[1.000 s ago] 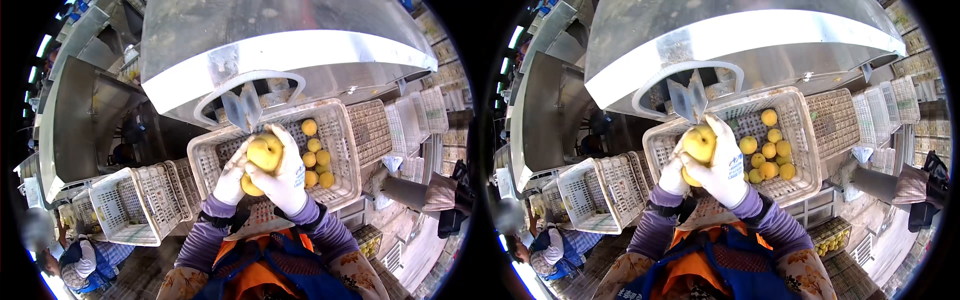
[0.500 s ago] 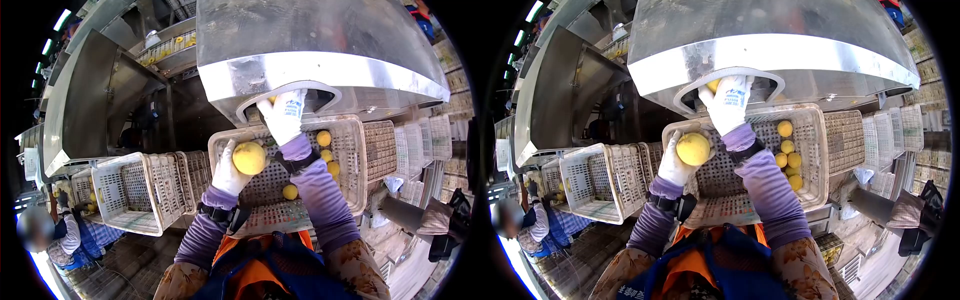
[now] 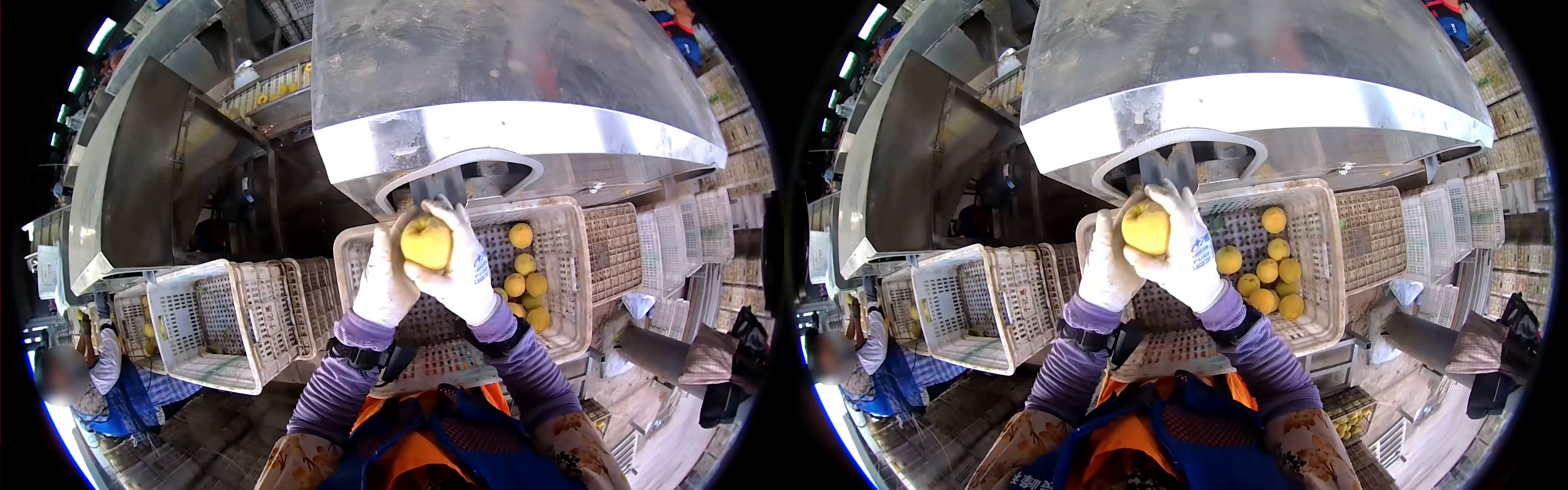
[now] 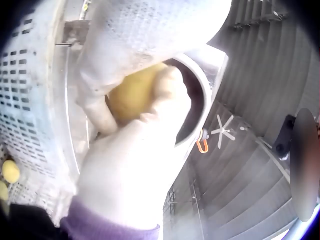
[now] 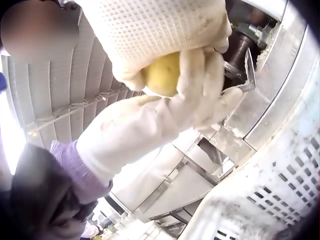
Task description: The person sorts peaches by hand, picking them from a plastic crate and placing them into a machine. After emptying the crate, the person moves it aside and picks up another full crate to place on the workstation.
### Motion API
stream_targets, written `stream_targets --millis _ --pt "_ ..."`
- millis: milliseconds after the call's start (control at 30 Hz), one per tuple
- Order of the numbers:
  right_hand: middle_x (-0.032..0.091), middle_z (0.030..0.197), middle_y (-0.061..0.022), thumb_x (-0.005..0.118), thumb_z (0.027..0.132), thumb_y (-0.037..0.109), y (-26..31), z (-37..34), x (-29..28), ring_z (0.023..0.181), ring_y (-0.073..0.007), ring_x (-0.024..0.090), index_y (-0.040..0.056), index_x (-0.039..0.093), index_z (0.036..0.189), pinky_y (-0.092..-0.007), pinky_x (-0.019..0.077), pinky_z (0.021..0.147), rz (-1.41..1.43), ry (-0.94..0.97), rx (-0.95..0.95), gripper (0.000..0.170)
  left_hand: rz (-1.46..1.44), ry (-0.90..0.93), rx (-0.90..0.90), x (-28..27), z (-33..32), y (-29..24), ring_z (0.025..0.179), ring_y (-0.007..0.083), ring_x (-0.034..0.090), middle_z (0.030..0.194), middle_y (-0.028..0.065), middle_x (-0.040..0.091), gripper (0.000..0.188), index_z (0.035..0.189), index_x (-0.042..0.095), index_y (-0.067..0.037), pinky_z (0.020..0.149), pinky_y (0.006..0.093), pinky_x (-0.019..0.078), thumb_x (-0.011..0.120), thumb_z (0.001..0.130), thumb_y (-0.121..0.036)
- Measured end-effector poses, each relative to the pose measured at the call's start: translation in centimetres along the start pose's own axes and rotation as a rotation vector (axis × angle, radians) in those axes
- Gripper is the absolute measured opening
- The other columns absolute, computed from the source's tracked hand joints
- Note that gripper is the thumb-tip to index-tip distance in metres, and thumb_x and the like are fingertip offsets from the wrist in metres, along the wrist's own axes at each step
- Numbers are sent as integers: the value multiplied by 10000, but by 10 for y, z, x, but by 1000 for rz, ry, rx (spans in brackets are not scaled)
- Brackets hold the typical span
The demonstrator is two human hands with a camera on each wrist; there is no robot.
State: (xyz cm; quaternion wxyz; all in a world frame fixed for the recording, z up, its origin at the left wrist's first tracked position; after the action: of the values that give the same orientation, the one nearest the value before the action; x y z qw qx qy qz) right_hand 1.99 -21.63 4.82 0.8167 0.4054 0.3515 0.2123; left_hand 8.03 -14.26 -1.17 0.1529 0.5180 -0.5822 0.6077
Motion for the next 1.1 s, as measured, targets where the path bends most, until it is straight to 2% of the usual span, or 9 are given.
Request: stream_targets --millis 267,300,533,600,733,867,967,1067,1100 --pt "547 1275 -273 844 670 194 24 -4 -21 1131 -427 597 -32 417 1358 -457 505 957 -189 -245 65 841 90 -57 239 40 -14 -27 1356 216 425 1453 115 451 510 1463 387 -27 1168 368 316 489 1055 -315" --pt "558 1227 -268 836 680 205 14 5 -26 1111 -418 594 -33 432 1330 -495 475 977 -218 -276 131 802 66 -141 163 29 -11 -17 1397 311 368 1495 190 385 648 1500 328 -47 1164 486 300 519 1015 -431" --pt "593 1087 -262 789 764 455 -42 69 -6 1022 -403 570 -88 546 1171 -558 380 1020 -508 -203 63 721 1109 -486 -29 -136 -10 94 1369 370 340 1496 204 353 640 1487 372 -66 1134 446 317 628 956 -317" --pt "582 1182 -251 752 840 306 -37 38 -55 1100 -410 567 -47 554 1201 -480 438 984 -122 -313 125 542 1520 -374 -245 -146 -6 138 1330 430 347 1465 233 358 733 1488 371 -82 1121 496 330 699 871 -306" --pt "668 1060 -182 650 890 128 -167 -98 -89 999 -339 652 -16 601 1118 -400 516 897 -503 -280 456 274 1918 41 -121 -123 20 228 1320 448 332 1489 202 321 817 1476 407 -222 1045 580 374 747 733 -248" --pt "442 1439 -195 728 767 187 -320 -162 -99 1302 -392 448 8 415 1387 -468 430 1045 -792 -98 782 716 2246 352 -68 -118 58 300 1347 458 338 1525 197 313 754 1433 471 -243 1081 557 351 737 730 -189" --pt "402 1482 -151 786 716 235 -386 -172 -78 1357 -367 402 75 407 1409 -459 434 1061 -824 136 1014 805 1976 415 -265 -145 79 316 1305 413 434 1462 208 406 721 1419 482 -213 1063 492 404 742 748 -181" --pt "472 1423 -159 796 691 251 -384 -164 -62 1332 -372 439 79 465 1355 -448 453 1041 -685 320 1125 762 1579 -61 -314 -188 67 276 1192 339 559 1350 181 527 697 1415 469 -149 1007 429 477 749 778 -184" --pt "542 1335 -198 782 679 246 -378 -169 -49 1280 -386 488 51 499 1332 -427 449 1042 -353 280 1060 738 992 -316 -464 -213 47 267 1161 314 590 1298 154 570 658 1393 470 -124 977 506 493 728 813 -297"
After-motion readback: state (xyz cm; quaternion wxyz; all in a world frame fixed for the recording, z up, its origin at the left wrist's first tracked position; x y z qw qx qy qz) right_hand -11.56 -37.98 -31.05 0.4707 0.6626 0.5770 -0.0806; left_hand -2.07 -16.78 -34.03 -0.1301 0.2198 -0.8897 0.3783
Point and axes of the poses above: each hand's wrist, its own z-axis towards the middle knuckle, its own x-axis out of the palm, y = z × x, the point moved 10 cm from there along z, towards the middle knuckle
